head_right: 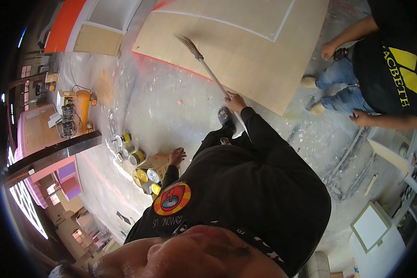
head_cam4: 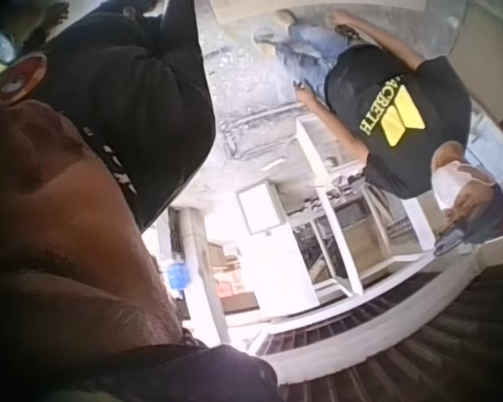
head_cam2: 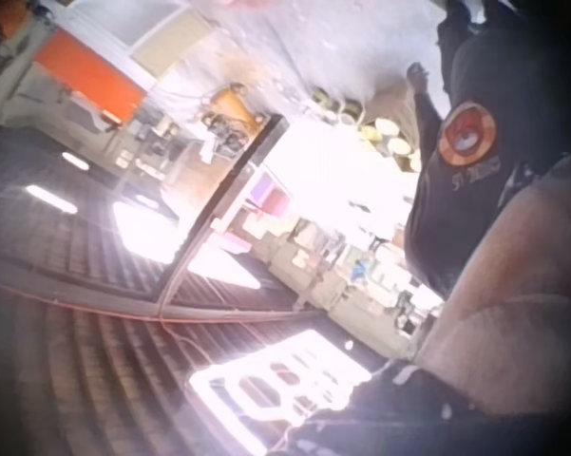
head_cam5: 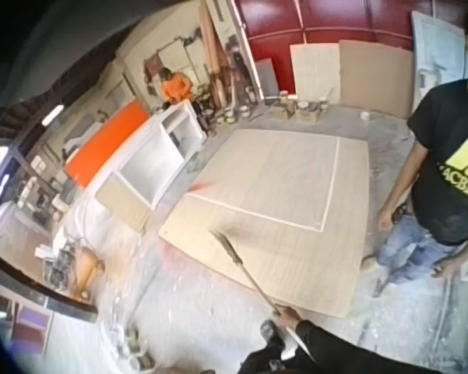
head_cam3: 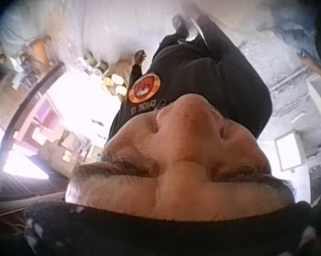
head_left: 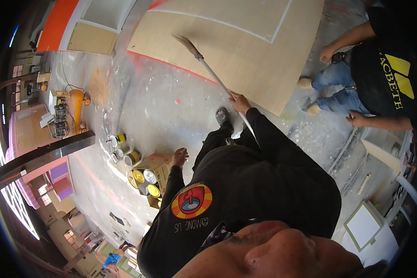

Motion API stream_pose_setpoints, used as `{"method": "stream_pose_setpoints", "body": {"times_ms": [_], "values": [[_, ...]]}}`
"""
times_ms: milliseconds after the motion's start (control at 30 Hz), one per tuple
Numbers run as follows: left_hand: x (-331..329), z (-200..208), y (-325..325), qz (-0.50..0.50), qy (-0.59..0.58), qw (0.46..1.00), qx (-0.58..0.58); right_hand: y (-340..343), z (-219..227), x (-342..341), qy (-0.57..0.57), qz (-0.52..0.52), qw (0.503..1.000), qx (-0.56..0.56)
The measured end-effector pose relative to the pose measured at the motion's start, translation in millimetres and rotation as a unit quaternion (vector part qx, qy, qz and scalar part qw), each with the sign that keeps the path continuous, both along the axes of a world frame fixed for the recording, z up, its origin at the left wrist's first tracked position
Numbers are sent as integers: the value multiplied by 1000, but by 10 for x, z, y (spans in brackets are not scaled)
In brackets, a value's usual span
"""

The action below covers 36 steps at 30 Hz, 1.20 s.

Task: The person sweeps the surface of a wooden board using a broom.

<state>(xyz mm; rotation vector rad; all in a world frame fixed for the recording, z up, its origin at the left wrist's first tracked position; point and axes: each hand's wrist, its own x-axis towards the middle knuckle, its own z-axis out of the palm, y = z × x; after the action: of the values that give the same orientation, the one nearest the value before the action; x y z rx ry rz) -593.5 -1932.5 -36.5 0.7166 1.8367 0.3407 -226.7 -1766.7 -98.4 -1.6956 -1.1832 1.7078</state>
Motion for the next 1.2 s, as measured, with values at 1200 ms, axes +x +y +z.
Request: {"method": "stream_pose_setpoints", "body": {"times_ms": [1200], "values": [[4041,361,2806,-878,132,287,359,-1107,1687,707,159,-295,941,-46]]}}
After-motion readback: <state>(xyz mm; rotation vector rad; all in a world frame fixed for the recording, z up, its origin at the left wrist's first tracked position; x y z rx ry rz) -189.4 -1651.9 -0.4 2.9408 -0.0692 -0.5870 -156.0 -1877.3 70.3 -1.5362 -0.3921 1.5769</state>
